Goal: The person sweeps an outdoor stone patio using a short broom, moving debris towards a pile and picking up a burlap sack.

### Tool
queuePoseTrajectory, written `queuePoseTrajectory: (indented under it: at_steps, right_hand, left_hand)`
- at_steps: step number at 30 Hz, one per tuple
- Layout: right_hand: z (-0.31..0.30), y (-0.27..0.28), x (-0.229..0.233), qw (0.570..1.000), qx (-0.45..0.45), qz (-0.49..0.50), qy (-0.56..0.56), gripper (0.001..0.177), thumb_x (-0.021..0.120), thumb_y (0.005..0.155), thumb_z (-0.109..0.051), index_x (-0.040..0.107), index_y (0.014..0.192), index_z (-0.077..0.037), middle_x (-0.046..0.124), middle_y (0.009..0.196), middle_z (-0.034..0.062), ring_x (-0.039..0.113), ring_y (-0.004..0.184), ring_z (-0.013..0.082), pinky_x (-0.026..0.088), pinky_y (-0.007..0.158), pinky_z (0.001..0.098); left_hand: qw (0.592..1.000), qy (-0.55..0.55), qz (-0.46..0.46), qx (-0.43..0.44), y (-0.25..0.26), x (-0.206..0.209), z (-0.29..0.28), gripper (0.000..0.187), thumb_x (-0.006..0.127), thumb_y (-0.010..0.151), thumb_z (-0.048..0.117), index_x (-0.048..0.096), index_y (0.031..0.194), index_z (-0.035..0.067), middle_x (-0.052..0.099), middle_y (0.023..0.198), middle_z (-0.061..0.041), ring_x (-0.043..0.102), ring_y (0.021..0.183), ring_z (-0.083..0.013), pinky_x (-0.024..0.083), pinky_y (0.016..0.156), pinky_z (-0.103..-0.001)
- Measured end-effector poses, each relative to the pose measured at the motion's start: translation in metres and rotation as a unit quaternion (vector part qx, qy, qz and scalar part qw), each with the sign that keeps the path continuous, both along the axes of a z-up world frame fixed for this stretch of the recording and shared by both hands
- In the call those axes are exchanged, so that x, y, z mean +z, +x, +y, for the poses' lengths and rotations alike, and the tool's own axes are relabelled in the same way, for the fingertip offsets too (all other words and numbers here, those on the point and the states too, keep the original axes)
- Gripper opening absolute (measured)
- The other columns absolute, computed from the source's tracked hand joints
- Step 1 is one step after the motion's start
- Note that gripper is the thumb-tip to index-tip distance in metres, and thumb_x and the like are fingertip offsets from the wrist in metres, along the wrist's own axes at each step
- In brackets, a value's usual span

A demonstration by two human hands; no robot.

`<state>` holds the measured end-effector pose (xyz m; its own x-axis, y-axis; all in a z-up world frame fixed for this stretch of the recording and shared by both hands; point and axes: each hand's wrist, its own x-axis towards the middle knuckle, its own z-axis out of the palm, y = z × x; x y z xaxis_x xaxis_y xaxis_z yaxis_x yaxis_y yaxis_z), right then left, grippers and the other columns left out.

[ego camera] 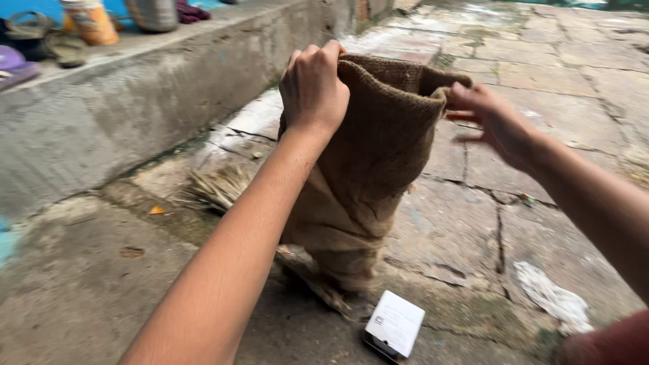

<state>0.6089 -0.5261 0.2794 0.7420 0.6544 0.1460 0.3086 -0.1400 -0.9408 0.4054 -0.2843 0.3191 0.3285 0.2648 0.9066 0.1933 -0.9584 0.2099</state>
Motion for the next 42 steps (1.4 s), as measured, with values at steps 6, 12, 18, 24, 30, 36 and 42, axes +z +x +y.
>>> queuePoseTrajectory:
  at_steps: [6, 12, 18, 24, 30, 36, 42]
  right_hand:
    - [0.072, -0.056, -0.063, 0.955, 0.1, 0.007, -0.28, 0.134, 0.094, 0.067, -0.023, 0.0, 0.161, -0.018, 0.02, 0.165, 0.0163, 0.026, 0.152, 0.0325, 0.039, 0.116, 0.0543]
    - [0.144, -0.089, -0.123, 0.973, 0.204, 0.009, -0.108, 0.064, 0.091, 0.074, -0.023, 0.07, 0.128, 0.004, 0.077, 0.116, 0.0214, 0.069, 0.103, 0.0301, 0.054, 0.089, 0.0459]
    - [0.172, -0.097, -0.099, 0.998, -0.048, -0.034, 0.036, 0.025, 0.08, 0.08, -0.009, 0.079, 0.105, -0.007, 0.079, 0.093, 0.0064, 0.069, 0.08, 0.0203, 0.054, 0.073, 0.0417]
    - [0.185, -0.122, -0.037, 0.934, -0.136, -0.329, 0.009, 0.034, 0.078, 0.078, -0.013, 0.078, 0.111, -0.019, 0.074, 0.097, 0.0186, 0.071, 0.089, 0.0344, 0.054, 0.08, 0.0438]
    - [0.18, -0.145, -0.031, 0.913, -0.062, -0.401, -0.033, 0.026, 0.072, 0.08, -0.006, 0.077, 0.103, -0.017, 0.076, 0.092, 0.013, 0.073, 0.086, 0.0342, 0.055, 0.079, 0.0463]
    - [0.174, -0.147, -0.042, 0.88, 0.001, -0.475, 0.032, 0.028, 0.069, 0.082, -0.002, 0.073, 0.107, -0.013, 0.077, 0.094, 0.0138, 0.073, 0.086, 0.0348, 0.057, 0.078, 0.0441]
    - [0.167, -0.109, -0.064, 0.939, 0.251, -0.215, 0.089, 0.042, 0.068, 0.081, -0.015, 0.067, 0.121, -0.003, 0.076, 0.112, 0.0095, 0.071, 0.1, 0.024, 0.058, 0.087, 0.0404]
  left_hand:
    - [0.999, -0.052, 0.005, -0.005, -0.044, 0.016, 0.015, 0.031, 0.06, 0.08, -0.009, 0.076, 0.098, 0.011, 0.076, 0.096, -0.014, 0.072, 0.093, -0.0351, 0.057, 0.078, -0.047]
    - [0.996, -0.089, 0.002, 0.024, -0.076, 0.027, 0.034, 0.033, 0.06, 0.078, -0.006, 0.077, 0.099, 0.014, 0.077, 0.094, -0.015, 0.073, 0.09, -0.0363, 0.058, 0.077, -0.048]
    - [0.976, -0.131, 0.063, 0.161, -0.119, 0.012, 0.079, 0.034, 0.06, 0.091, 0.002, 0.072, 0.118, 0.017, 0.077, 0.11, -0.014, 0.072, 0.108, -0.0314, 0.048, 0.103, -0.047]
    - [0.979, -0.016, 0.189, 0.075, -0.121, -0.002, 0.091, 0.098, 0.081, 0.07, 0.035, 0.035, 0.149, 0.001, 0.037, 0.146, -0.026, 0.04, 0.138, -0.0378, 0.033, 0.105, -0.055]
    - [0.867, -0.214, 0.441, -0.091, -0.099, -0.049, 0.072, 0.079, 0.077, 0.071, 0.04, 0.054, 0.136, 0.002, 0.061, 0.135, -0.023, 0.061, 0.126, -0.0351, 0.049, 0.108, -0.044]
    - [0.911, -0.255, 0.321, -0.044, -0.06, -0.08, 0.04, 0.063, 0.07, 0.07, 0.019, 0.057, 0.131, 0.018, 0.071, 0.118, -0.018, 0.066, 0.116, -0.0392, 0.052, 0.098, -0.049]
    - [0.956, -0.181, 0.228, 0.046, -0.051, -0.089, 0.037, 0.033, 0.067, 0.072, 0.01, 0.071, 0.104, 0.015, 0.07, 0.108, -0.019, 0.066, 0.106, -0.0422, 0.05, 0.088, -0.059]
